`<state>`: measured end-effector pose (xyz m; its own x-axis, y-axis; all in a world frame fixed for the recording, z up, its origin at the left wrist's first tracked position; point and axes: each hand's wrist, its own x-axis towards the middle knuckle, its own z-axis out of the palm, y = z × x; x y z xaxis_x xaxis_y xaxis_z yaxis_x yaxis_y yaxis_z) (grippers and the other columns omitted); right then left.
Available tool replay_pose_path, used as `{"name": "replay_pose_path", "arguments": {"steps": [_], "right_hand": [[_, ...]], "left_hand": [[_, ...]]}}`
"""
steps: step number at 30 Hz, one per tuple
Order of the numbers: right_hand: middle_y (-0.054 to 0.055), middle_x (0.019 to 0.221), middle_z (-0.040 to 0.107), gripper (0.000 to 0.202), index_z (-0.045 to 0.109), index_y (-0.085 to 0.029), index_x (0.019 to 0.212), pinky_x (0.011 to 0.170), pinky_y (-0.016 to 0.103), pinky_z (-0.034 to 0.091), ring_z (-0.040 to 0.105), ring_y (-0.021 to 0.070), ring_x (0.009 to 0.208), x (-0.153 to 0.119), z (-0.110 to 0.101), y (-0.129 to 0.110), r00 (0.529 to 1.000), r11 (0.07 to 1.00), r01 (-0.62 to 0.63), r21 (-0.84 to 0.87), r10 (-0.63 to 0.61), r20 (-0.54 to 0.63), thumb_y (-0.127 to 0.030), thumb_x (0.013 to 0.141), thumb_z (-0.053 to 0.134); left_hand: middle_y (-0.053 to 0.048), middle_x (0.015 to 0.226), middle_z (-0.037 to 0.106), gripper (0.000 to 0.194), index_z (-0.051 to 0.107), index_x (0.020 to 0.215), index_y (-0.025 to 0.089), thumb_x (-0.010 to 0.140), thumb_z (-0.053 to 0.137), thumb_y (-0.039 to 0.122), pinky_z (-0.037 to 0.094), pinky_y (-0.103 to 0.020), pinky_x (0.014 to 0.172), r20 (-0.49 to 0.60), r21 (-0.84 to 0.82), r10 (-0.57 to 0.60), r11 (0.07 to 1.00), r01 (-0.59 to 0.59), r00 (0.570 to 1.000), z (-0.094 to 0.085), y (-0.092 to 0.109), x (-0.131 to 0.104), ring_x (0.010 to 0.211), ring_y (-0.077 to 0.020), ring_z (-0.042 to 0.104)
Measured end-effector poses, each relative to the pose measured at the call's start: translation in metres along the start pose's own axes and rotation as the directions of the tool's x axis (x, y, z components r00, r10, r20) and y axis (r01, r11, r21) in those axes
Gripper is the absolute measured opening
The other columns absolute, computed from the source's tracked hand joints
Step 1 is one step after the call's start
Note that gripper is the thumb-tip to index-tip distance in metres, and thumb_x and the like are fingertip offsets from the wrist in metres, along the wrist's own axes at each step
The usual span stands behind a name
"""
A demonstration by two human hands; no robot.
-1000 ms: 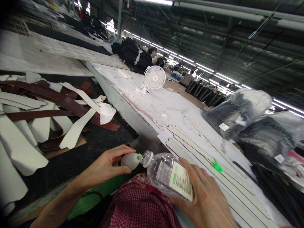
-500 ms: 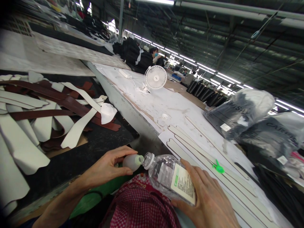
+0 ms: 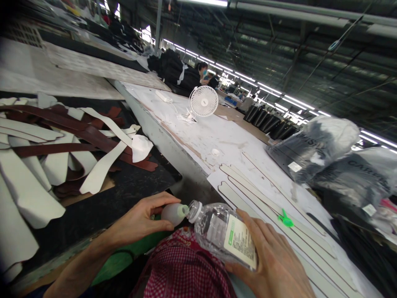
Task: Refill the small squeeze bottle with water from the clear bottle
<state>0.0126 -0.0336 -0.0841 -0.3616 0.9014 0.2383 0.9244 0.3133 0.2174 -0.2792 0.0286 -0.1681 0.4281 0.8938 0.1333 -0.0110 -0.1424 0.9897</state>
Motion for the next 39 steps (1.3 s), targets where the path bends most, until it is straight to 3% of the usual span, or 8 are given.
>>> {"name": "replay_pose_path", "arguments": {"steps": [28,39], "right_hand": [[0.011,0.113,0.067,0.070,0.053,-0.021,0.129,0.077,0.041,0.055,0.066,0.0308,0.095,0.000,-0.005,0.003,0.999,1.000,-0.023,0.007,0.023,0.037,-0.049,0.066,0.067],[0.010,0.120,0.063,0.077,0.046,-0.023,0.135,0.078,0.041,0.056,0.063,0.0307,0.101,-0.002,-0.001,0.012,0.998,0.997,0.059,-0.058,-0.059,0.001,-0.052,0.068,0.067]], "left_hand": [[-0.002,0.111,0.061,0.040,0.067,0.105,0.024,0.065,0.072,0.018,0.048,-0.027,0.085,0.013,-0.018,-0.024,1.000,0.024,1.000,0.002,-0.001,0.000,0.104,-0.0204,0.056],[-0.003,0.110,0.061,0.041,0.067,0.105,0.023,0.065,0.071,0.019,0.048,-0.028,0.085,0.030,-0.023,-0.042,0.999,0.043,0.999,0.003,-0.002,0.001,0.103,-0.0207,0.056]]}}
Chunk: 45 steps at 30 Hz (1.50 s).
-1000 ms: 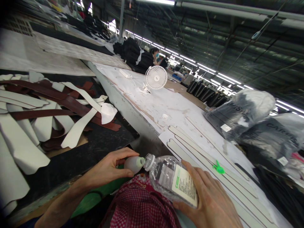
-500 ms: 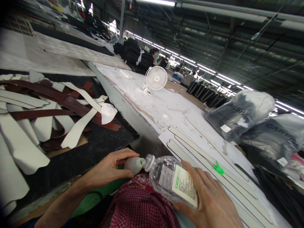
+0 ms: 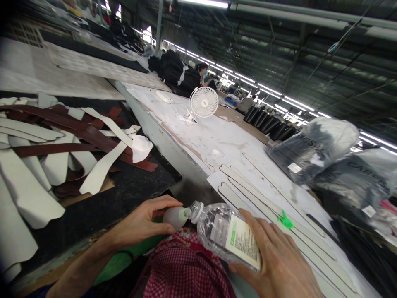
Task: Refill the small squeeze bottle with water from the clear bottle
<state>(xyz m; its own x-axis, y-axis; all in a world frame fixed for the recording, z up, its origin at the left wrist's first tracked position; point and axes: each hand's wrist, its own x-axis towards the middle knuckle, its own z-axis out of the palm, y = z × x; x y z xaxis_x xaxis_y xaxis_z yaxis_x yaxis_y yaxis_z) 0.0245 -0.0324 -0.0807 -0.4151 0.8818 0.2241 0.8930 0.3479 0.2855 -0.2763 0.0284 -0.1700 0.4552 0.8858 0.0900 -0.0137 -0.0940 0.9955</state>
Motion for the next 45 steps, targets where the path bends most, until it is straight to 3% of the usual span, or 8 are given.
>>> {"name": "replay_pose_path", "arguments": {"steps": [5,10,31,45], "right_hand": [[0.011,0.116,0.065,0.076,0.047,-0.021,0.134,0.077,0.043,0.055,0.064,0.0316,0.098,0.000,0.000,-0.002,0.998,1.000,-0.005,-0.015,0.004,-0.056,-0.053,0.068,0.066],[0.011,0.117,0.065,0.075,0.046,-0.021,0.135,0.078,0.041,0.055,0.064,0.0303,0.100,0.000,-0.001,-0.003,1.000,1.000,-0.006,-0.012,0.006,-0.015,-0.051,0.069,0.066],[0.010,0.106,0.069,0.065,0.050,-0.018,0.128,0.070,0.037,0.056,0.067,0.0272,0.087,0.007,-0.002,-0.011,0.990,0.997,0.062,-0.050,-0.068,-0.126,-0.048,0.071,0.062],[0.010,0.107,0.068,0.065,0.051,-0.019,0.128,0.071,0.038,0.056,0.067,0.0281,0.089,0.008,-0.001,-0.011,0.993,0.999,0.041,-0.023,-0.043,-0.107,-0.047,0.070,0.063]], "left_hand": [[-0.003,0.110,0.061,0.041,0.067,0.106,0.023,0.066,0.073,0.020,0.048,-0.028,0.085,0.007,-0.041,0.013,0.999,-0.013,1.000,0.001,-0.003,0.001,0.103,-0.0212,0.057],[-0.003,0.110,0.060,0.041,0.067,0.106,0.022,0.066,0.074,0.020,0.048,-0.028,0.084,0.001,-0.053,0.011,0.999,-0.011,1.000,0.001,-0.002,0.000,0.103,-0.0207,0.057],[0.000,0.107,0.064,0.039,0.067,0.104,0.024,0.066,0.074,0.019,0.041,-0.028,0.090,-0.060,0.122,0.073,0.990,-0.065,0.996,-0.003,0.000,0.000,0.101,-0.0190,0.057],[0.001,0.106,0.064,0.039,0.068,0.104,0.024,0.065,0.075,0.018,0.041,-0.027,0.089,-0.059,0.093,0.062,0.994,-0.057,0.996,-0.004,-0.001,-0.001,0.101,-0.0186,0.057]]}}
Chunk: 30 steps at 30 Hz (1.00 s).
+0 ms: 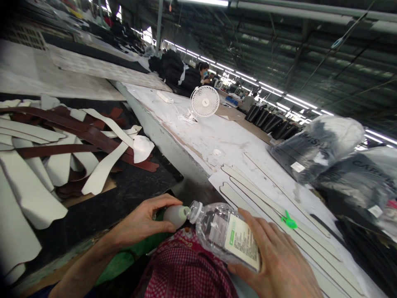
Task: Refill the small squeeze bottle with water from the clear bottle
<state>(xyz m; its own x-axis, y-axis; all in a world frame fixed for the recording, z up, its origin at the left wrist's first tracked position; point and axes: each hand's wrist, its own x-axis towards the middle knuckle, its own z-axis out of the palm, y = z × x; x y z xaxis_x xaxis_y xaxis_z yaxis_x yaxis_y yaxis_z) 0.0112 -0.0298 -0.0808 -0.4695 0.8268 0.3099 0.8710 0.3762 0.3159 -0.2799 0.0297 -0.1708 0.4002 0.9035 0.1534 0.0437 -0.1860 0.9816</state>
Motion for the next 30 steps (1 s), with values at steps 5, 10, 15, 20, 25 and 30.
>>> {"name": "replay_pose_path", "arguments": {"steps": [5,10,15,20,25,30], "right_hand": [[0.010,0.106,0.069,0.067,0.049,-0.018,0.128,0.068,0.037,0.057,0.068,0.0272,0.086,0.0008,-0.0011,-0.0001,1.000,0.999,0.031,-0.015,-0.031,-0.003,-0.044,0.068,0.065],[0.010,0.108,0.068,0.071,0.047,-0.019,0.130,0.068,0.037,0.057,0.067,0.0276,0.088,-0.0008,0.0000,0.0009,1.000,1.000,0.026,-0.011,-0.026,0.003,-0.045,0.066,0.067],[0.010,0.109,0.068,0.068,0.049,-0.020,0.129,0.071,0.038,0.057,0.067,0.0277,0.089,-0.0001,0.0003,0.0013,1.000,1.000,-0.006,0.024,0.005,0.025,-0.044,0.067,0.066],[0.011,0.109,0.068,0.066,0.053,-0.020,0.127,0.073,0.040,0.056,0.067,0.0299,0.091,0.0011,-0.0011,0.0008,0.997,0.998,-0.046,0.035,0.044,0.065,-0.046,0.068,0.064],[0.011,0.110,0.068,0.066,0.053,-0.020,0.128,0.073,0.040,0.056,0.066,0.0302,0.092,0.0011,-0.0019,0.0009,0.996,0.999,-0.039,0.029,0.036,0.083,-0.046,0.068,0.065],[0.011,0.110,0.068,0.066,0.052,-0.019,0.128,0.074,0.040,0.056,0.066,0.0292,0.092,0.0004,-0.0007,0.0020,0.997,0.999,-0.030,0.023,0.028,0.068,-0.044,0.068,0.065]], "left_hand": [[0.001,0.105,0.064,0.039,0.068,0.103,0.024,0.065,0.075,0.018,0.041,-0.027,0.089,0.002,0.003,0.000,1.000,0.000,1.000,0.0006,-0.0013,0.0002,0.101,-0.0185,0.057],[0.000,0.105,0.064,0.039,0.068,0.103,0.024,0.065,0.074,0.018,0.041,-0.027,0.089,0.000,0.003,-0.001,1.000,0.001,1.000,0.0001,-0.0008,-0.0006,0.101,-0.0189,0.058],[0.000,0.105,0.065,0.038,0.068,0.103,0.023,0.065,0.074,0.020,0.041,-0.028,0.090,0.004,0.013,-0.005,1.000,0.005,1.000,0.0002,0.0003,-0.0005,0.101,-0.0197,0.057],[-0.001,0.107,0.065,0.038,0.067,0.104,0.023,0.066,0.072,0.021,0.042,-0.030,0.092,0.003,0.025,-0.015,1.000,0.015,1.000,0.0009,0.0005,-0.0002,0.102,-0.0203,0.057],[0.000,0.107,0.064,0.039,0.067,0.104,0.024,0.065,0.073,0.021,0.041,-0.030,0.092,0.004,0.021,-0.012,1.000,0.012,1.000,0.0006,0.0005,-0.0001,0.102,-0.0201,0.057],[0.000,0.107,0.064,0.039,0.067,0.104,0.024,0.065,0.073,0.020,0.041,-0.029,0.091,0.004,0.018,-0.007,1.000,0.007,1.000,0.0006,-0.0006,0.0002,0.102,-0.0195,0.057]]}}
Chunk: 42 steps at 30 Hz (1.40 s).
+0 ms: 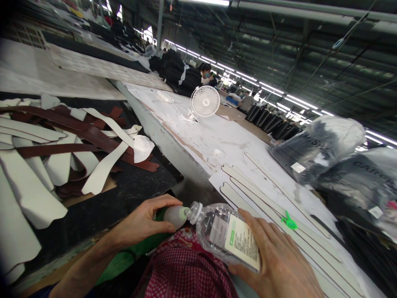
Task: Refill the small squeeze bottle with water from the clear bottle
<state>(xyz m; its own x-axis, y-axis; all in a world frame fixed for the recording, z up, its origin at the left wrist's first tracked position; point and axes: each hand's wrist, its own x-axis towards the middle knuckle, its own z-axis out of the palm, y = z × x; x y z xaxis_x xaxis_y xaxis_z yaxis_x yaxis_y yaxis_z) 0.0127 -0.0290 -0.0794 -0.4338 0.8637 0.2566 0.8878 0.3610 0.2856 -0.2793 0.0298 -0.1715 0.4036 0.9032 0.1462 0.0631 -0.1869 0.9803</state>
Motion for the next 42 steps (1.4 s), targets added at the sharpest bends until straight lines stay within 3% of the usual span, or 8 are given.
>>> {"name": "replay_pose_path", "arguments": {"steps": [14,26,33,42], "right_hand": [[0.011,0.113,0.067,0.065,0.053,-0.020,0.128,0.076,0.040,0.056,0.066,0.0301,0.095,0.0001,-0.0004,0.0017,1.000,1.000,-0.010,0.020,0.010,0.024,-0.043,0.069,0.064],[0.010,0.109,0.068,0.063,0.054,-0.020,0.127,0.073,0.039,0.056,0.067,0.0284,0.090,-0.0003,0.0013,-0.0003,1.000,1.000,0.007,0.005,-0.007,-0.028,-0.045,0.069,0.063],[0.011,0.113,0.066,0.068,0.051,-0.021,0.130,0.076,0.041,0.055,0.066,0.0301,0.094,-0.0020,0.0013,0.0039,0.998,1.000,-0.001,0.013,0.000,0.056,-0.046,0.069,0.066],[0.010,0.109,0.068,0.062,0.054,-0.020,0.126,0.074,0.040,0.055,0.066,0.0291,0.090,-0.0010,0.0030,0.0003,1.000,1.000,-0.016,0.023,0.016,-0.004,-0.044,0.069,0.062]], "left_hand": [[-0.001,0.107,0.064,0.039,0.067,0.103,0.023,0.065,0.073,0.021,0.043,-0.029,0.091,-0.001,0.009,-0.008,1.000,0.008,1.000,0.0006,-0.0008,0.0005,0.101,-0.0198,0.058],[-0.001,0.106,0.065,0.039,0.067,0.103,0.023,0.065,0.073,0.021,0.043,-0.029,0.091,-0.008,0.012,-0.009,1.000,0.009,1.000,0.0017,-0.0031,0.0005,0.101,-0.0203,0.058],[-0.001,0.106,0.065,0.039,0.067,0.103,0.023,0.065,0.073,0.021,0.043,-0.030,0.091,-0.006,0.008,-0.003,1.000,0.003,1.000,0.0022,-0.0019,0.0004,0.101,-0.0201,0.058],[-0.002,0.107,0.064,0.040,0.067,0.104,0.024,0.064,0.074,0.021,0.043,-0.031,0.093,0.005,-0.041,-0.023,0.999,0.023,1.000,0.0029,-0.0061,0.0001,0.102,-0.0204,0.057]]}}
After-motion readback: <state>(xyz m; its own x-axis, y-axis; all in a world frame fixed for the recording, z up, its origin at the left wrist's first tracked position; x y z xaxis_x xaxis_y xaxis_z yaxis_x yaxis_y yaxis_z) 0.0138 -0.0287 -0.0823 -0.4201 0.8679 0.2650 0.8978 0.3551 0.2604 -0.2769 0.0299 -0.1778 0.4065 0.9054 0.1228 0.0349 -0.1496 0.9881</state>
